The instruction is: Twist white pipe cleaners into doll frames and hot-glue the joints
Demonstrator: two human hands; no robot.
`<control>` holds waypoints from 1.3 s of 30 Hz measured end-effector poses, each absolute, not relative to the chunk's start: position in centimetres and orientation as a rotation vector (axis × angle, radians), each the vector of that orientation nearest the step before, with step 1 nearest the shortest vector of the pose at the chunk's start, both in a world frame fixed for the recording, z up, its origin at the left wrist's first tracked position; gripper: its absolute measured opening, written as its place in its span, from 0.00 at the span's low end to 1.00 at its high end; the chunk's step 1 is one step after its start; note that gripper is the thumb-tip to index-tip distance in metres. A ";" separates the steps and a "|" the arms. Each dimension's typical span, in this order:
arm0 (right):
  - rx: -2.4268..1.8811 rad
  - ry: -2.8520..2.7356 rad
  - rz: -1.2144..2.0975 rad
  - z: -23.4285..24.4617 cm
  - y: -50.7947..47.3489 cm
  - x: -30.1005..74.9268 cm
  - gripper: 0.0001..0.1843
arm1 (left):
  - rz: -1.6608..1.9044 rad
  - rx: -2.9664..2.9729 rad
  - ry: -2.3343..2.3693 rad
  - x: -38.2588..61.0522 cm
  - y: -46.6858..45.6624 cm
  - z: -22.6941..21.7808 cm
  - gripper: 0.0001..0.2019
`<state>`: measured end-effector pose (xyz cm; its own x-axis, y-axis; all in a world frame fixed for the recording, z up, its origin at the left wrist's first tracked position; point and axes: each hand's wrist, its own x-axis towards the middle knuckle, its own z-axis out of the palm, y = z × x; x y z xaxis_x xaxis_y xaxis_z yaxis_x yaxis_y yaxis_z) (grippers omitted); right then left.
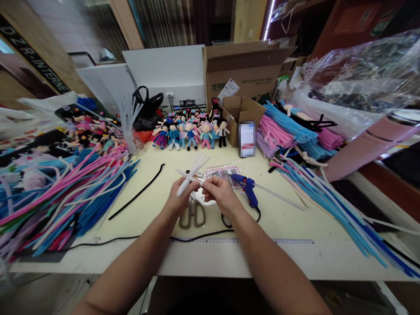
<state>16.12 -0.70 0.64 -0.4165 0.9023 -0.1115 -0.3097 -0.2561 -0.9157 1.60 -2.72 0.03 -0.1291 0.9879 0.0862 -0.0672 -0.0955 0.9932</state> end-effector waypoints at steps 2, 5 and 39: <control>-0.841 -1.086 1.832 0.7 -0.7 16.2 0.16 | 1.410 1.155 1.204 1.6 -2.7 0.0 0.13; -0.848 -1.098 1.876 0.7 -0.7 16.2 0.16 | 1.397 1.165 1.181 1.5 -2.8 0.1 0.13; -1.086 -1.285 1.663 0.2 -0.8 15.5 0.14 | 1.125 1.051 1.029 -1.1 -0.8 -0.5 0.19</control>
<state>15.54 -0.83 0.20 -0.3526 0.9198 -0.1725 -0.0656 -0.2081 -0.9759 -1.06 -0.77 -0.49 0.1346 0.9865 -0.0937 -0.1812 0.1174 0.9764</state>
